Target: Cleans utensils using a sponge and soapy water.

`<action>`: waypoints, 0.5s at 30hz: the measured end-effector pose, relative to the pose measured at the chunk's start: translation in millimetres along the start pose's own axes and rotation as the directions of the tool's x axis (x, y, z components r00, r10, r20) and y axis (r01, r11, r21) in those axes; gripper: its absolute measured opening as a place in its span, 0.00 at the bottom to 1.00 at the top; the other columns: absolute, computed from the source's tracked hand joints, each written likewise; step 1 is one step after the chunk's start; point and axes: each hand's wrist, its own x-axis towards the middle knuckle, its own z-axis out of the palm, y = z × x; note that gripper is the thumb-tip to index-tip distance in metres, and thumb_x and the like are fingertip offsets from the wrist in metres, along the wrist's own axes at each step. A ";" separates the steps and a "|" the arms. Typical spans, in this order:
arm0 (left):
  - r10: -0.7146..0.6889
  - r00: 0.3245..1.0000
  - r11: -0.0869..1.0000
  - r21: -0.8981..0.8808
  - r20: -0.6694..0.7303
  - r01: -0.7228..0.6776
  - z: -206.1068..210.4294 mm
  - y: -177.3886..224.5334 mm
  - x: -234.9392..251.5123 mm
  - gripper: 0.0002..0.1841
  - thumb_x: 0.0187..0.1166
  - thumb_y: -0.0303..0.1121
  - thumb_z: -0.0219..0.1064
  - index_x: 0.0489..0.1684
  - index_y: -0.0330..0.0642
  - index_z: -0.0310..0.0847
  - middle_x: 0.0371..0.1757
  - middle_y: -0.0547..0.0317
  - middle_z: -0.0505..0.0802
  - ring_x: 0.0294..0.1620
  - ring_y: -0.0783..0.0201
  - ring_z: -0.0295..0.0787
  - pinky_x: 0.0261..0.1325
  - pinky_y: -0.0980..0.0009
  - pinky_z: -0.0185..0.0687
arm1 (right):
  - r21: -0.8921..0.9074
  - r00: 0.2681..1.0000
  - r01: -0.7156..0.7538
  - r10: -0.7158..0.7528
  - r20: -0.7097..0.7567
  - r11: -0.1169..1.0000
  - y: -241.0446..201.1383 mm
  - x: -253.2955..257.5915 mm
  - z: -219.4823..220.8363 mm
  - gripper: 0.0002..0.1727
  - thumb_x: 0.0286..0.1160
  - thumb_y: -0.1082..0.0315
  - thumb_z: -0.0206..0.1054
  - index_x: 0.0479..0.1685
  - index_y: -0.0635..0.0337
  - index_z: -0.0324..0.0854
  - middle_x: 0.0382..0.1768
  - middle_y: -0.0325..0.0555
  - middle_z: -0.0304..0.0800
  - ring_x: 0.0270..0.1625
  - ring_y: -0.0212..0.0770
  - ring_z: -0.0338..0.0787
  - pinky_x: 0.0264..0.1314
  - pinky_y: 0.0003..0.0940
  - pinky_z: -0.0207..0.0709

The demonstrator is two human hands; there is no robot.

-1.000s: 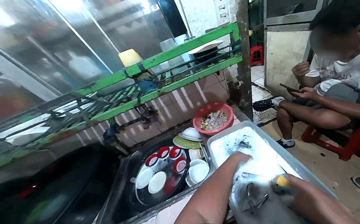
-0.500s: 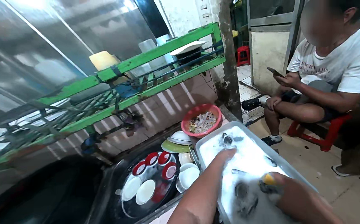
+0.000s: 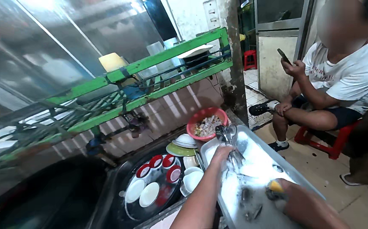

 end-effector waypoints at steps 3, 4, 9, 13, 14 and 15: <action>-0.055 0.982 0.998 -0.001 0.181 0.056 -8.2 2.5 -13.6 0.17 0.82 0.35 0.68 0.63 0.34 0.80 0.50 0.49 0.90 0.48 0.62 0.87 0.56 0.62 0.84 | 0.031 0.999 0.049 -0.048 -0.023 0.998 5.3 2.6 4.7 0.29 0.65 0.51 0.76 0.69 0.48 0.82 0.58 0.57 0.92 0.62 0.64 0.89 0.57 0.76 0.78; -0.089 0.974 0.996 0.045 0.209 0.081 -6.4 3.4 -15.4 0.19 0.80 0.35 0.70 0.64 0.33 0.79 0.52 0.48 0.90 0.51 0.60 0.87 0.58 0.61 0.84 | 0.041 0.997 0.071 -0.069 -0.043 0.997 8.1 4.0 6.9 0.29 0.64 0.52 0.77 0.68 0.48 0.83 0.57 0.57 0.92 0.61 0.64 0.90 0.56 0.76 0.78; -0.090 0.969 0.995 0.061 0.231 0.078 5.1 4.7 -16.9 0.13 0.77 0.31 0.72 0.54 0.34 0.83 0.46 0.52 0.90 0.46 0.63 0.87 0.54 0.63 0.84 | 0.023 0.993 0.101 -0.099 -0.060 0.995 12.9 7.8 10.1 0.28 0.64 0.52 0.77 0.67 0.48 0.83 0.56 0.55 0.92 0.61 0.62 0.90 0.57 0.74 0.79; -0.111 0.969 0.985 -0.108 0.221 0.137 3.1 4.1 -17.3 0.15 0.78 0.31 0.71 0.57 0.33 0.81 0.44 0.50 0.91 0.43 0.62 0.89 0.50 0.63 0.87 | 0.013 0.994 0.094 -0.093 -0.052 0.996 11.6 9.6 9.8 0.29 0.64 0.53 0.77 0.68 0.50 0.82 0.58 0.56 0.92 0.62 0.63 0.90 0.58 0.75 0.78; -0.112 0.968 0.983 -0.119 0.224 0.142 4.5 6.0 -19.2 0.16 0.78 0.31 0.72 0.58 0.32 0.80 0.45 0.49 0.91 0.44 0.61 0.89 0.51 0.62 0.87 | 0.007 0.995 0.089 -0.089 -0.048 0.996 11.9 10.6 10.2 0.30 0.65 0.52 0.77 0.69 0.49 0.82 0.58 0.56 0.92 0.62 0.62 0.90 0.58 0.75 0.78; -0.102 0.970 0.982 -0.131 0.219 0.133 6.4 7.2 -20.4 0.15 0.77 0.29 0.72 0.58 0.32 0.80 0.44 0.49 0.91 0.44 0.61 0.89 0.51 0.62 0.87 | 0.003 0.995 0.085 -0.085 -0.045 0.996 12.6 11.9 10.7 0.30 0.64 0.52 0.77 0.68 0.49 0.82 0.58 0.55 0.92 0.62 0.62 0.90 0.57 0.75 0.78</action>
